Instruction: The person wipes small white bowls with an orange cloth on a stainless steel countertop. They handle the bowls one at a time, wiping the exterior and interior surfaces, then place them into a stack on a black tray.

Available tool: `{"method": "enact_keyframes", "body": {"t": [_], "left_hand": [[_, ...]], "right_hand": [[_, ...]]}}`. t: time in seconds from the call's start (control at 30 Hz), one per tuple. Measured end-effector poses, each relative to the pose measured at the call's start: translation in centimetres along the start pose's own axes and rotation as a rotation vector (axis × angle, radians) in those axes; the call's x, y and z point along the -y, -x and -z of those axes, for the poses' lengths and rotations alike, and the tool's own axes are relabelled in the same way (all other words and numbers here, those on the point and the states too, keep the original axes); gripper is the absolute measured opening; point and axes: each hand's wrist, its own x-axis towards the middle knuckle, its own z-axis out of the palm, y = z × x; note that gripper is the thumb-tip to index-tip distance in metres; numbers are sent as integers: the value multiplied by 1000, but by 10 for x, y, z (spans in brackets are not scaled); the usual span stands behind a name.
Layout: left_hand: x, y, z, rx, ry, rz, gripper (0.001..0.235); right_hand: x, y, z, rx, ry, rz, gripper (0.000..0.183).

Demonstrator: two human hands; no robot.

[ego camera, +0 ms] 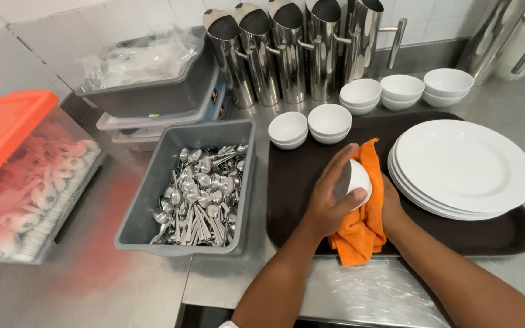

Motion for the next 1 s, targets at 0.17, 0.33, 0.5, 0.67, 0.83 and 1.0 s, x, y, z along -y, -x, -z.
{"method": "enact_keyframes", "body": {"t": [0.17, 0.33, 0.5, 0.67, 0.83, 1.0], "left_hand": [[-8, 4, -10, -66, -19, 97, 69], [11, 3, -11, -309, 162, 223, 69], [28, -1, 18, -459, 1393, 606, 87], [40, -6, 12, -556, 1337, 579, 70], [0, -11, -10, -481, 1100, 548, 56], [13, 4, -14, -115, 164, 198, 68]], "right_hand": [[1, 2, 0, 11, -6, -74, 69], [9, 4, -6, 38, -17, -142, 64], [33, 1, -17, 206, 234, 505, 55], [15, -4, -16, 183, 224, 530, 52], [-3, -2, -3, 86, 195, 361, 59], [2, -9, 10, 5, -88, 3, 59]]}}
